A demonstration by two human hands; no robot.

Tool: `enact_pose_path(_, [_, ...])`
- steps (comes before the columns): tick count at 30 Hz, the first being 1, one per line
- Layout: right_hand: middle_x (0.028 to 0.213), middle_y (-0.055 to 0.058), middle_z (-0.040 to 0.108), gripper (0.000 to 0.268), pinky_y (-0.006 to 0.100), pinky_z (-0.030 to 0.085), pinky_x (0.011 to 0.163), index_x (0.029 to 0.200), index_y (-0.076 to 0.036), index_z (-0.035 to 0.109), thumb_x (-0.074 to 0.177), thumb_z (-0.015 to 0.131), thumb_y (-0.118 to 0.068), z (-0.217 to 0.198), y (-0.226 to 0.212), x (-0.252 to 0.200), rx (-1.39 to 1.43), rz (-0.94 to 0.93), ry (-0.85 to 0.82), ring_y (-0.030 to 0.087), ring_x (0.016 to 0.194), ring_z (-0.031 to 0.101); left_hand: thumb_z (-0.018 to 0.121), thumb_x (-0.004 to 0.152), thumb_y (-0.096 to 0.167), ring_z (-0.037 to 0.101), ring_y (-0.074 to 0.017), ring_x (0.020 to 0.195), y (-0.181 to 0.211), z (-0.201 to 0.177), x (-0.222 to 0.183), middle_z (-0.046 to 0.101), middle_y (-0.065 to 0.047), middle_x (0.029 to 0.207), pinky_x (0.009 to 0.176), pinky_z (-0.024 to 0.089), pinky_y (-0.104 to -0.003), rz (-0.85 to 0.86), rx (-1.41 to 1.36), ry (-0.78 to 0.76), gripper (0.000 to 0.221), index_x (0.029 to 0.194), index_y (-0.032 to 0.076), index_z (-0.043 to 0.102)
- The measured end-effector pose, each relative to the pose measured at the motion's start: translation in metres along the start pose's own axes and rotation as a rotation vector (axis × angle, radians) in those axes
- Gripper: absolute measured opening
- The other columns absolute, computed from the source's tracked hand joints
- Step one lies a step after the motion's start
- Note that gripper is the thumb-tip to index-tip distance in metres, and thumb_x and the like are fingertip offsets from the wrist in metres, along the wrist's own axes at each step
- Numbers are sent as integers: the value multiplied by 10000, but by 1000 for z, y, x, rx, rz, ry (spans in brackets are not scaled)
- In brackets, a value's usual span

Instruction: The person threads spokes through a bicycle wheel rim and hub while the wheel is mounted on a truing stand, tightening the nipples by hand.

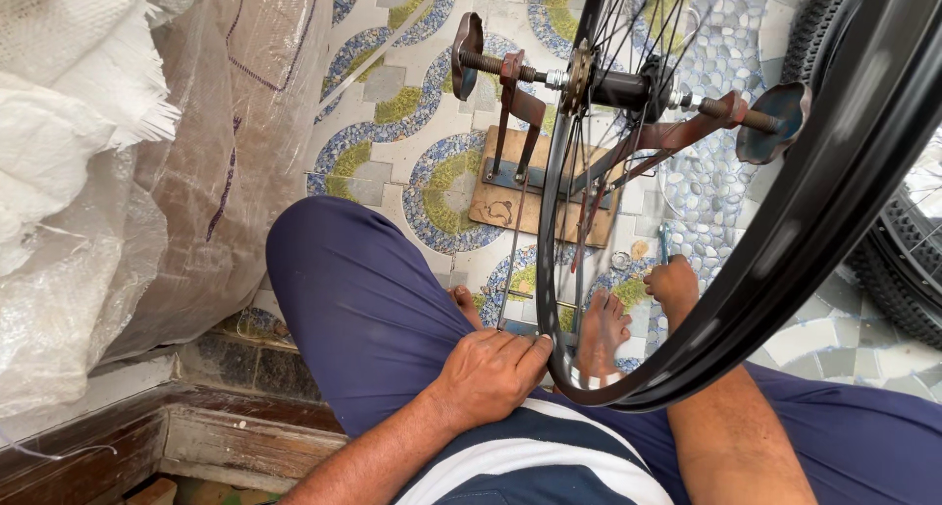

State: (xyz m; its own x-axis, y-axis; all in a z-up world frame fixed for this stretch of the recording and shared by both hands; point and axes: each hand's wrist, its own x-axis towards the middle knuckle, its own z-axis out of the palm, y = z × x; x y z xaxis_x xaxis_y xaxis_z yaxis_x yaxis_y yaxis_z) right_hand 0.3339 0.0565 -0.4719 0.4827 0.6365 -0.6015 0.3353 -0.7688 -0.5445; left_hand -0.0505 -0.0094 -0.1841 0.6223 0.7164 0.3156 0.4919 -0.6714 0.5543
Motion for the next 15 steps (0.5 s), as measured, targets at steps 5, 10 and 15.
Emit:
enact_pose_path(5, [902, 313, 734, 389, 445, 578, 701, 1131, 112, 611, 823, 707, -105, 0, 2, 1, -399, -81, -3, 401, 810, 746, 689, 883, 123, 698, -257, 761, -2, 4, -2, 684, -110, 859, 662, 543, -379, 4, -3, -7, 303, 1133, -47, 663])
enact_pose_path(10, [1067, 360, 711, 378, 526, 566, 863, 1204, 48, 641, 858, 612, -102, 2, -4, -1, -507, -100, 73, 493, 1010, 713, 666, 905, 106, 704, -271, 838, 0, -3, 3, 698, -115, 912, 715, 552, -397, -66, -41, -83, 308, 1186, -21, 670])
enact_pose_path(15, [1287, 279, 662, 433, 552, 544, 937, 1357, -70, 599, 951, 592, -220, 24, -20, -10, -791, -471, 53, 449, 1151, 667, 683, 891, 293, 715, -376, 957, -39, -12, 19, 749, -161, 1045, 823, 550, -498, -374, -314, -318, 346, 1171, 93, 721])
